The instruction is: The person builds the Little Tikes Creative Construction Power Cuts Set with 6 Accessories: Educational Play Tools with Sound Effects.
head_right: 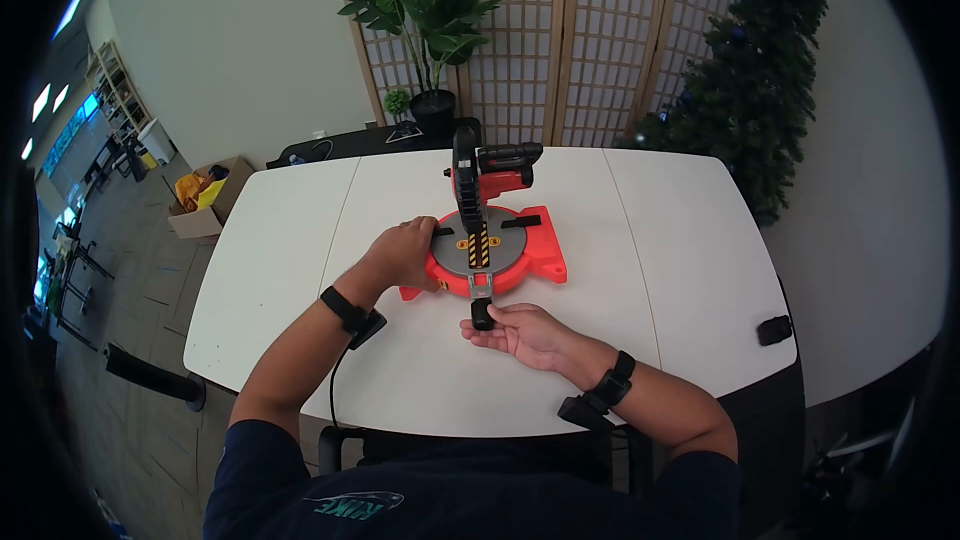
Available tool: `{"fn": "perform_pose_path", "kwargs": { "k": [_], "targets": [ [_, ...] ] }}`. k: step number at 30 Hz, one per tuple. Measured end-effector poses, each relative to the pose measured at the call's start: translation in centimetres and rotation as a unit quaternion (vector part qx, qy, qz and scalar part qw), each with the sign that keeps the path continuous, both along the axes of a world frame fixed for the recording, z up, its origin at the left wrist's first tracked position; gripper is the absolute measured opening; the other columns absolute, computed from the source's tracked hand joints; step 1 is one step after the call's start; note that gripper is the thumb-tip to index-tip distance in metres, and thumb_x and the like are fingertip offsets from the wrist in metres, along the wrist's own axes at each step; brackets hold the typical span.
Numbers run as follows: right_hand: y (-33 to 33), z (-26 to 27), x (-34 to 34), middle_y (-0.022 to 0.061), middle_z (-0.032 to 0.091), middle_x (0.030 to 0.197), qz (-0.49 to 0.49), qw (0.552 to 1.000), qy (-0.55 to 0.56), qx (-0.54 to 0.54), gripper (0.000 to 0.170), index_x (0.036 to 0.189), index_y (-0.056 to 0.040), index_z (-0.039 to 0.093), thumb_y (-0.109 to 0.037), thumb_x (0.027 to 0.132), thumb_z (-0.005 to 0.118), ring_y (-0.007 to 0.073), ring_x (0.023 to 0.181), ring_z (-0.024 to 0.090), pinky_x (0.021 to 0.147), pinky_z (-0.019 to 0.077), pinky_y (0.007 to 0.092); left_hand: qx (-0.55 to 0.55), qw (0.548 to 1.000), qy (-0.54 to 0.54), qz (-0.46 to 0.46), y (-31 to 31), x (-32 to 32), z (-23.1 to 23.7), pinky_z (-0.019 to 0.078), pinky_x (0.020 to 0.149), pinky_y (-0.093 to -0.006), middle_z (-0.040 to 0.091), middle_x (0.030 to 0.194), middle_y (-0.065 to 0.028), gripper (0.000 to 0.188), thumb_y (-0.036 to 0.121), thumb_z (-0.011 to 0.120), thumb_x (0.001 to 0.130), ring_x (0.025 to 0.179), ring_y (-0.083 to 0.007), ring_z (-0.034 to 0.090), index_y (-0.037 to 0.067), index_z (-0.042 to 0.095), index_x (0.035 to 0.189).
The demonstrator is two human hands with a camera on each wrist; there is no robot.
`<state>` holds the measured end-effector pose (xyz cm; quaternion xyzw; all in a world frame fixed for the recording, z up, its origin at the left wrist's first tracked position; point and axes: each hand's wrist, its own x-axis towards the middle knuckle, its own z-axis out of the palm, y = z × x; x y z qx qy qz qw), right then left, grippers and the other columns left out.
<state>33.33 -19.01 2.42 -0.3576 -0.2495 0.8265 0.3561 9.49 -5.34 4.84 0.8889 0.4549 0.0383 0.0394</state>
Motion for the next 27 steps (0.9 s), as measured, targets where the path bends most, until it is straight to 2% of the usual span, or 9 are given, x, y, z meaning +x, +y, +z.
{"fn": "perform_pose_path", "kwargs": {
  "k": [5,7,14,20,22,27],
  "targets": [
    [0.1,-0.8,-0.5,0.0186,0.066,0.12,-0.008,1.0,0.001,-0.026,0.039,0.128,0.0099,0.051,-0.022,0.106,0.056,0.0224,0.112,0.067,0.1,0.0564,0.0313,-0.001,1.0,0.0,0.0,-0.1,0.1,0.1,0.0557,0.094,-0.0383,0.065,0.12,-0.0196,0.098,0.042,0.092,0.052,0.109,-0.0338,0.067,-0.002,0.051,0.129],
    [0.0,-1.3,-0.8,0.0166,0.066,0.12,-0.005,0.999,-0.035,0.021,0.038,0.125,0.0083,0.054,-0.022,0.104,0.06,0.021,0.111,0.067,0.098,0.0566,0.0293,-0.006,1.0,-0.001,0.005,-0.1,0.2,0.1,0.0556,0.094,-0.038,0.065,0.12,-0.0194,0.099,0.042,0.092,0.052,0.109,-0.0337,0.067,-0.002,0.051,0.129],
    [-0.5,-0.5,-1.0,0.0139,0.066,0.115,-0.035,0.999,-0.011,-0.003,0.034,0.123,0.007,0.056,-0.021,0.105,0.058,0.0215,0.111,0.067,0.098,0.0566,0.0302,-0.001,1.0,-0.009,0.001,-0.1,0.1,0.1,0.0553,0.094,-0.038,0.064,0.121,-0.0194,0.1,0.042,0.093,0.051,0.109,-0.0336,0.067,-0.002,0.05,0.131],
    [-0.5,-1.5,-0.4,0.0164,0.064,0.122,-0.032,0.999,-0.001,-0.004,0.033,0.124,0.0062,0.057,-0.023,0.107,0.054,0.0236,0.113,0.066,0.1,0.0562,0.0344,-0.013,1.0,0.001,0.008,-0.2,0.0,0.2,0.0549,0.095,-0.0378,0.064,0.122,-0.0199,0.102,0.043,0.093,0.051,0.11,-0.0336,0.066,-0.002,0.049,0.132],
    [-0.5,-1.2,-0.2,0.016,0.065,0.121,-0.016,1.0,0.007,0.025,0.033,0.122,0.0063,0.058,-0.023,0.108,0.053,0.0233,0.112,0.066,0.099,0.0563,0.0345,-0.013,1.0,0.002,0.008,-0.1,0.0,0.2,0.055,0.095,-0.0379,0.064,0.122,-0.0196,0.101,0.043,0.092,0.051,0.11,-0.0337,0.066,-0.002,0.049,0.132],
    [-0.2,-0.6,-0.4,0.014,0.067,0.117,-0.025,1.0,-0.003,0.007,0.034,0.121,0.0055,0.06,-0.025,0.107,0.055,0.0202,0.108,0.067,0.097,0.0563,0.0324,-0.019,1.0,0.005,0.011,0.1,0.0,0.1,0.0548,0.095,-0.038,0.064,0.122,-0.0193,0.1,0.043,0.092,0.052,0.11,-0.0335,0.066,-0.002,0.05,0.131]
  ]
}}
